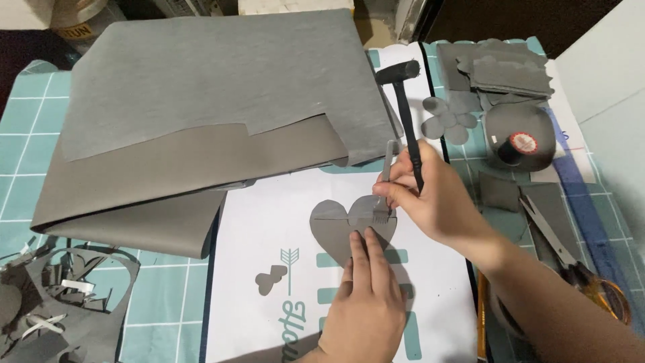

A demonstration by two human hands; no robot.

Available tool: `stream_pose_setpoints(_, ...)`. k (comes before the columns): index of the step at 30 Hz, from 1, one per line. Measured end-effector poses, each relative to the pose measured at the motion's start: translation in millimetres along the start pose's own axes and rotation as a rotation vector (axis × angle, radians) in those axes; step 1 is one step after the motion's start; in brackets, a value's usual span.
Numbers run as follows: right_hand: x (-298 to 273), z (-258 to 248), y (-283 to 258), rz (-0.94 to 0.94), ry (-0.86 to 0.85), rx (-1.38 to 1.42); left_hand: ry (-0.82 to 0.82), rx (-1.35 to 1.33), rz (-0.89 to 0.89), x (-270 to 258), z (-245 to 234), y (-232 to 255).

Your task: The person uses a multi-prong leather punch and a mallet to create a series of holes along the edge of a heart-shaped leather piece for stitching.

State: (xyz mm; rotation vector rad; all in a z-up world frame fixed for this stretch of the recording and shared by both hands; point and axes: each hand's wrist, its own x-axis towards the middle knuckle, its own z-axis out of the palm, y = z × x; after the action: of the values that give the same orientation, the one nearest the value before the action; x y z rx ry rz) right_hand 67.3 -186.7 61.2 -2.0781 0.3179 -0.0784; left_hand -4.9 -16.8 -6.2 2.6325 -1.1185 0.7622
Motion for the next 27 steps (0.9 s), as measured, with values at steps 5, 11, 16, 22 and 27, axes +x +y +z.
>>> stream_pose_setpoints(5,3,3,13,-0.084,0.019,-0.002,0.036,-0.072,0.001,5,-2,-3)
stream_pose_setpoints(11,5,4,15,-0.054,0.034,-0.074,0.019,-0.089,-0.011,8,-8,-5)
stream_pose_setpoints(16,3,4,6,0.012,0.034,-0.051,0.026,-0.103,-0.007,10,-9,-5)
stream_pose_setpoints(22,2,3,8,-0.015,0.008,-0.024,0.049,-0.101,-0.054,13,-11,-5)
stream_pose_setpoints(27,2,4,9,-0.044,0.015,-0.014,0.037,-0.130,-0.001,12,-11,-7)
